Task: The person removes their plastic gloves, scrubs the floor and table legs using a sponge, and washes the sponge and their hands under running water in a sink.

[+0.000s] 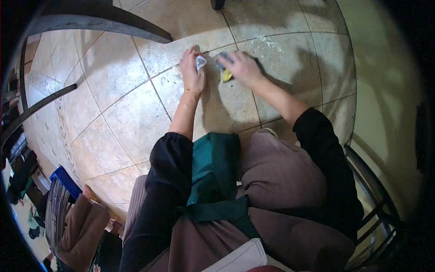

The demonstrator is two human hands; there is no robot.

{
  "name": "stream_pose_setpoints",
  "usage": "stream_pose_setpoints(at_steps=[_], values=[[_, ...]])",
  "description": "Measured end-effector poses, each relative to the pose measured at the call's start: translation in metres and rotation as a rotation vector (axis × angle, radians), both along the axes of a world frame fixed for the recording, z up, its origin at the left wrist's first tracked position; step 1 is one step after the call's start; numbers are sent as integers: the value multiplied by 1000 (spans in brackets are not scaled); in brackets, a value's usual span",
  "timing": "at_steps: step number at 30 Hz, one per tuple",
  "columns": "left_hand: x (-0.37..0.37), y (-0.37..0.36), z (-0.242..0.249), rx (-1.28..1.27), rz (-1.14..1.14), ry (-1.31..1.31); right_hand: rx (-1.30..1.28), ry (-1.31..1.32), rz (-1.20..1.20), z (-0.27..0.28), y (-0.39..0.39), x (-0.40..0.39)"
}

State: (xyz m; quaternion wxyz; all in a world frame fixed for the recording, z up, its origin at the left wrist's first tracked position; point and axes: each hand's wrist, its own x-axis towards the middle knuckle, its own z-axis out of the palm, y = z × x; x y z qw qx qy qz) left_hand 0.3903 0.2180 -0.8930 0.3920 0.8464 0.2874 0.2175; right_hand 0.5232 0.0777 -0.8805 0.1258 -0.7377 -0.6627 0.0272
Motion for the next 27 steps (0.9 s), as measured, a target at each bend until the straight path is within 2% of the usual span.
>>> stream_pose_setpoints(at_steps=[3, 4, 6, 10, 13, 14, 15, 17, 18, 20, 21, 23, 25, 27], values=[[-10, -2, -1, -42, -29, 21, -46, 11, -314, 7, 1, 34], [-12, -1, -3, -5, -67, 52, -34, 6, -300, 12, 0, 44], [-16, 1, -11, 16, -126, 112, -100, 127, -440, 25, 1, 60], [-17, 5, -1, -10, -165, 162, -32, 107, -511, 51, 36, 86], [-17, 5, 3, -28, -153, 165, -59, 174, -469, 37, 71, 100], [-17, 6, 2, -40, -160, 149, -102, 54, -368, 31, 75, 98], [-18, 6, 0, -28, -144, 140, -88, 45, -353, 25, 77, 96], [-19, 6, 3, -46, -176, 169, -45, -80, -69, 19, 75, 94], [-19, 7, 6, -65, -176, 146, -35, -83, -62, 21, 70, 95], [-19, 7, 8, -71, -165, 154, -210, 159, -72, 36, 59, 99], [-19, 7, 9, -86, -163, 163, -210, 153, -65, 46, 56, 101], [-18, 7, 6, -75, -150, 164, -530, 263, -88, 71, 54, 104], [-20, 7, 3, -92, -168, 160, -424, 338, -64, 76, 54, 105], [-21, 9, 0, -26, -154, 138, -322, 452, -210, 87, 59, 103]])
